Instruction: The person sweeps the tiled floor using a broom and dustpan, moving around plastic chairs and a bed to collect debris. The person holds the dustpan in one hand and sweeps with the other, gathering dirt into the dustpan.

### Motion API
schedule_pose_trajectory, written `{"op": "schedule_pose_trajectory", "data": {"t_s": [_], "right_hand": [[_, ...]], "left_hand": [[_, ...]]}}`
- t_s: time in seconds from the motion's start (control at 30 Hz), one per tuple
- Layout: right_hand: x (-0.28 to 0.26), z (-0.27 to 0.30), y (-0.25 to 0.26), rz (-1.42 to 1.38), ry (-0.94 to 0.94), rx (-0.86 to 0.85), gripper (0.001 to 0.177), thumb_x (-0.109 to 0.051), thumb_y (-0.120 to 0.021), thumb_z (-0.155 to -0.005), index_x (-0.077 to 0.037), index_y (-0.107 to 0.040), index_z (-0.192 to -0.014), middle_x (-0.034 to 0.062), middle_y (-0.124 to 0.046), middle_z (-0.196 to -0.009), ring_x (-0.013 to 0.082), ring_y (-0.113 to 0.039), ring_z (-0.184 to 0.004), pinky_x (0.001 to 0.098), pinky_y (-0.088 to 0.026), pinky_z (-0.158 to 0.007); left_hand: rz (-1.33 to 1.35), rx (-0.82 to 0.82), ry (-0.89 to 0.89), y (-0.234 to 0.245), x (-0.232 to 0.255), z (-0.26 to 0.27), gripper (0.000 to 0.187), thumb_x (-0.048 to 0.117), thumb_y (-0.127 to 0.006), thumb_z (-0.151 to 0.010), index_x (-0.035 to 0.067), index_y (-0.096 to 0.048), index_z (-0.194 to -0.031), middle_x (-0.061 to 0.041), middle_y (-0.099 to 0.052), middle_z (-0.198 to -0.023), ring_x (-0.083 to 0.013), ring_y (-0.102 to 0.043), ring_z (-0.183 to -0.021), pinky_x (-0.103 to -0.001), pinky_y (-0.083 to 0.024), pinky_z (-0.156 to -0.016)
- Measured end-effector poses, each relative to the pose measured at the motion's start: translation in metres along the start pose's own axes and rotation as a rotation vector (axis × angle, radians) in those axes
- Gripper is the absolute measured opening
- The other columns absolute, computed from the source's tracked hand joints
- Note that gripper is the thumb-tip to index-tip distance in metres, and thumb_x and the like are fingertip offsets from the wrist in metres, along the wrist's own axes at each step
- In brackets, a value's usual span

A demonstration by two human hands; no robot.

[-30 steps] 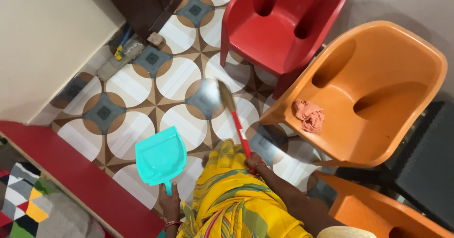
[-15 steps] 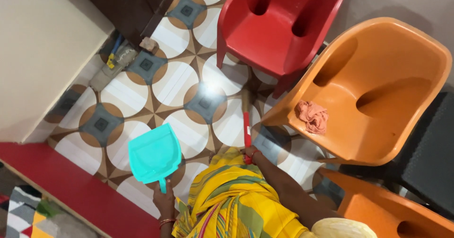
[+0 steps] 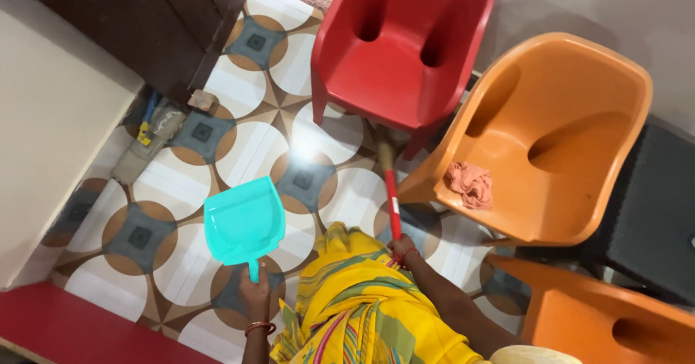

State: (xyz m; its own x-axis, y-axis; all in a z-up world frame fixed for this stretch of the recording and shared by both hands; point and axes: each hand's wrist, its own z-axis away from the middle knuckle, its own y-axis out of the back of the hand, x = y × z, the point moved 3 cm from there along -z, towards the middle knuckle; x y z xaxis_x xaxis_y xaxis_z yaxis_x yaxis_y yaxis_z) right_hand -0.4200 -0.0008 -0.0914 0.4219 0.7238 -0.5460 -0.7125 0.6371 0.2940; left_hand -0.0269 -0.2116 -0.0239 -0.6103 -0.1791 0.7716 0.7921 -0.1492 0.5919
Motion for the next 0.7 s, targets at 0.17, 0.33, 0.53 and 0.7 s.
{"op": "schedule_pose_trajectory", "data": {"t_s": [0.17,0.33,0.53,0.7], "right_hand": [[0.007,-0.062,-0.013,-0.451,-0.268,-0.181,0.015,-0.008,-0.070,-0.085,0.000,-0.058,-0.087,0.0128,-0.058,-0.066,0.0249,-0.055,-0.048,0.0390,-0.046,-0.043],[-0.023,-0.082,-0.048,-0.378,-0.338,-0.336,0.019,-0.014,-0.069,-0.085,-0.004,-0.055,-0.079,0.0095,-0.056,-0.062,0.0244,-0.054,-0.046,0.0402,-0.044,-0.040],[-0.075,-0.070,-0.012,-0.095,-0.147,-0.267,0.022,-0.004,-0.071,-0.081,-0.013,-0.061,-0.098,0.0098,-0.059,-0.062,0.0233,-0.055,-0.048,0.0414,-0.044,-0.044],[-0.098,-0.056,0.036,0.316,0.146,-0.160,0.027,-0.009,-0.075,-0.077,0.000,-0.068,-0.102,0.0140,-0.068,-0.069,0.0245,-0.065,-0.053,0.0388,-0.052,-0.049]], "left_hand": [[0.030,0.005,0.084,0.005,-0.004,0.010,0.037,0.036,-0.068,-0.097,0.001,-0.069,-0.109,-0.021,-0.069,-0.084,-0.0348,-0.065,-0.074,-0.044,-0.051,-0.072],[0.082,0.196,0.058,0.015,0.003,0.030,0.041,0.035,-0.071,-0.094,-0.001,-0.068,-0.113,-0.018,-0.071,-0.100,-0.0310,-0.067,-0.087,-0.041,-0.051,-0.077],[0.088,0.191,0.158,-0.004,0.026,0.043,0.036,0.031,-0.070,-0.096,-0.001,-0.068,-0.112,-0.015,-0.070,-0.090,-0.0255,-0.066,-0.076,-0.039,-0.052,-0.070],[0.216,0.086,0.287,-0.043,0.044,0.048,0.034,0.028,-0.069,-0.099,-0.005,-0.067,-0.103,-0.013,-0.061,-0.069,-0.0179,-0.056,-0.055,-0.038,-0.046,-0.054]]}}
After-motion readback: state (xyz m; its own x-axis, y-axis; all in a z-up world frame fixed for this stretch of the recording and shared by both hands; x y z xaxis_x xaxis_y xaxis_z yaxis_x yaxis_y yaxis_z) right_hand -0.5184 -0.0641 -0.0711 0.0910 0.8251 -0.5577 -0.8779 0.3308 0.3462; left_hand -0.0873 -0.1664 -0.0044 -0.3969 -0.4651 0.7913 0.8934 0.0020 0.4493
